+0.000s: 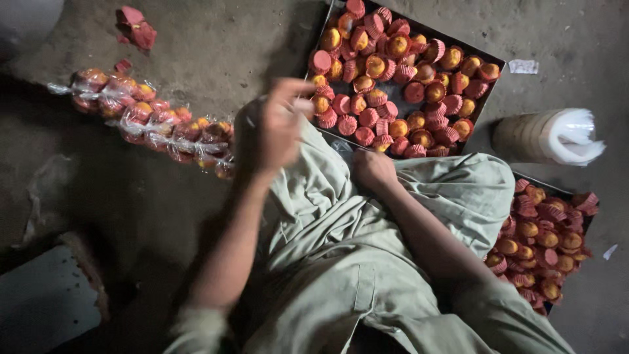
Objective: The person sits on the floor and packs small round sweets into clear plastic bags. They pick sweets from trays, place them into bags, and set the filled bags aside.
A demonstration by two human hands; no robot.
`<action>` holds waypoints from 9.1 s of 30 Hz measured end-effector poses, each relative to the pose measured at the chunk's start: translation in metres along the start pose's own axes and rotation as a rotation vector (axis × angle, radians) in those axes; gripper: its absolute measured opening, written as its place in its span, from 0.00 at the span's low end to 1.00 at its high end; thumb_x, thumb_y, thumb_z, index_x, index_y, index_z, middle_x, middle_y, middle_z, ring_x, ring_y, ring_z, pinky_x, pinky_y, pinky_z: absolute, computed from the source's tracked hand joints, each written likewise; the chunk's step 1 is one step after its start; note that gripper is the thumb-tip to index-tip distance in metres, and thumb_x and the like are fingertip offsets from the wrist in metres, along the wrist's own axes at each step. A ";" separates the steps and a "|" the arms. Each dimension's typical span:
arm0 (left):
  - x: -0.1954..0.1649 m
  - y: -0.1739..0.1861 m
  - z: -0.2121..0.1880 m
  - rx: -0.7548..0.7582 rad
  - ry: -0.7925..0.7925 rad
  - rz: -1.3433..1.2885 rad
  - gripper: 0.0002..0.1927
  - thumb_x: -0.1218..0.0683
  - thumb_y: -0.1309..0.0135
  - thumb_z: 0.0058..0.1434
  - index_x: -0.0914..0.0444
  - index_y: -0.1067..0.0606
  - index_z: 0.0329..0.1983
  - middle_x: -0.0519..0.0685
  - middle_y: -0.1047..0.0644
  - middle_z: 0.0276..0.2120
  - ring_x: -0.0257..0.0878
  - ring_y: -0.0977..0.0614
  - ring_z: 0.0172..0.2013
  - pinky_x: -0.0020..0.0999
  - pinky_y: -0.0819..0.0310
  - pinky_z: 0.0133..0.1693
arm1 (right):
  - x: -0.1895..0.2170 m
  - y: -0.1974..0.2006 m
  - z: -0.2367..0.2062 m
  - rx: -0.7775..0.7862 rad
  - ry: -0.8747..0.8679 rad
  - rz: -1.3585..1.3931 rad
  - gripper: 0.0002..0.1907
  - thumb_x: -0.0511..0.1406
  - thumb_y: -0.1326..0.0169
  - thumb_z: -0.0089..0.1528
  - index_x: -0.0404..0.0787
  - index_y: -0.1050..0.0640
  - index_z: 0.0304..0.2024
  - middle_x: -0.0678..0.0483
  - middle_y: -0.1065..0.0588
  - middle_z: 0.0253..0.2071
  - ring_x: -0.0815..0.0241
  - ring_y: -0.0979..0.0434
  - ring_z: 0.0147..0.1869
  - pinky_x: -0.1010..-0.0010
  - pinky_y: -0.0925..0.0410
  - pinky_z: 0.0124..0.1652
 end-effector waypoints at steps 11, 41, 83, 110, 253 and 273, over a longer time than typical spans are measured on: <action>0.091 -0.176 -0.003 0.550 0.073 0.251 0.18 0.44 0.45 0.65 0.62 0.18 0.34 0.49 0.23 0.24 0.42 0.21 0.24 0.40 0.28 0.25 | -0.025 0.096 -0.094 -0.179 -0.104 1.469 0.09 0.33 0.42 0.60 0.48 0.26 0.41 0.61 0.25 0.42 0.68 0.27 0.48 0.77 0.33 0.47; 0.048 -0.189 -0.044 0.472 -0.367 -0.083 0.12 0.60 0.33 0.54 0.63 0.28 0.32 0.48 0.26 0.33 0.37 0.24 0.38 0.32 0.28 0.45 | -0.019 0.091 -0.138 -0.060 -0.080 1.301 0.12 0.29 0.39 0.60 0.37 0.24 0.46 0.56 0.25 0.41 0.66 0.26 0.46 0.72 0.30 0.47; 0.187 -0.093 0.138 0.248 0.342 0.895 0.52 0.53 0.41 0.54 0.74 0.52 0.77 0.59 0.19 0.54 0.54 0.21 0.58 0.45 0.27 0.61 | -0.077 0.083 0.107 -0.280 0.005 0.232 0.22 0.35 0.39 0.54 0.37 0.30 0.48 0.40 0.26 0.47 0.35 0.26 0.51 0.49 0.32 0.49; 0.142 -0.128 0.100 0.136 0.037 1.454 0.10 0.58 0.44 0.64 0.61 0.22 0.49 0.55 0.33 0.56 0.61 0.35 0.61 0.66 0.29 0.50 | -0.141 0.105 0.006 -0.450 -0.148 0.916 0.22 0.25 0.35 0.57 0.40 0.33 0.46 0.55 0.28 0.41 0.64 0.26 0.46 0.72 0.30 0.46; -0.045 -0.079 0.076 -0.129 -0.500 0.503 0.23 0.74 0.56 0.59 0.69 0.23 0.55 0.58 0.20 0.49 0.54 0.17 0.53 0.42 0.23 0.58 | -0.134 0.108 0.077 -0.387 -0.208 0.546 0.24 0.30 0.38 0.60 0.41 0.32 0.56 0.48 0.26 0.49 0.50 0.19 0.49 0.60 0.26 0.46; -0.033 -0.130 0.063 0.222 -0.420 0.322 0.16 0.71 0.54 0.62 0.70 0.23 0.50 0.60 0.19 0.51 0.50 0.17 0.54 0.38 0.23 0.54 | -0.060 0.226 -0.045 -0.671 0.211 1.245 0.34 0.28 0.39 0.57 0.48 0.39 0.61 0.56 0.33 0.58 0.61 0.24 0.62 0.65 0.26 0.61</action>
Point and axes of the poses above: each hand's wrist, its own z-axis towards the middle knuckle, its own y-axis out of the back of the hand, x = y × z, the point moved 9 cm from there along z, towards the middle knuckle
